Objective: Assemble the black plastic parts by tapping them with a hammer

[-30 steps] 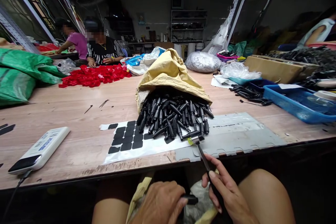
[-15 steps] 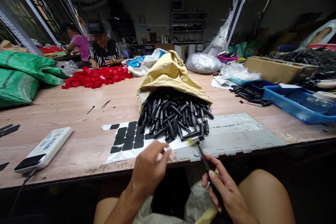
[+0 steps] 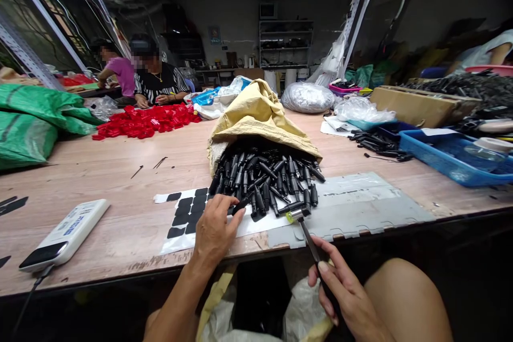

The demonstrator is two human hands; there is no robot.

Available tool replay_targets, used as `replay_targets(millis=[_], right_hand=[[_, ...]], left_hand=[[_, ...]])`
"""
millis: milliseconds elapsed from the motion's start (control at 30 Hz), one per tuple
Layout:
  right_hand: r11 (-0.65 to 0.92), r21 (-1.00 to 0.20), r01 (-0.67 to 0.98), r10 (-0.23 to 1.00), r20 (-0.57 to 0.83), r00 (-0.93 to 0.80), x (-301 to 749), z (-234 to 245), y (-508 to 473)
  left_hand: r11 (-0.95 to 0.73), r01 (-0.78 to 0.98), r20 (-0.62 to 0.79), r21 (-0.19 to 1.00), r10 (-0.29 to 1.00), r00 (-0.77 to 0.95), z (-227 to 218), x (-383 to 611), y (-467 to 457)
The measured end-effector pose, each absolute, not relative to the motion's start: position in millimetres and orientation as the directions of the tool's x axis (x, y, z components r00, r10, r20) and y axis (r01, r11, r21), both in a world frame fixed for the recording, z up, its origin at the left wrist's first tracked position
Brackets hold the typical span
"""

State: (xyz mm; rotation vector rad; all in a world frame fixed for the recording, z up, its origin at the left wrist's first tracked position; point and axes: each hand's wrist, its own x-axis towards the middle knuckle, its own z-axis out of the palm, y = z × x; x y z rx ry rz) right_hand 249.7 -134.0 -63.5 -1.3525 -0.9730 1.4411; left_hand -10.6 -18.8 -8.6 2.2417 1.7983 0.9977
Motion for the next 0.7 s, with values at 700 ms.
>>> replay_targets(millis=[700], right_hand=[[-0.262, -0.955, -0.135, 0.958, -0.274, 0.081, 244.5, -62.2, -135.8]], left_hand=[[-0.371, 0.62, 0.23, 0.691, 0.927, 0.297, -14.5, 14.3, -27.1]])
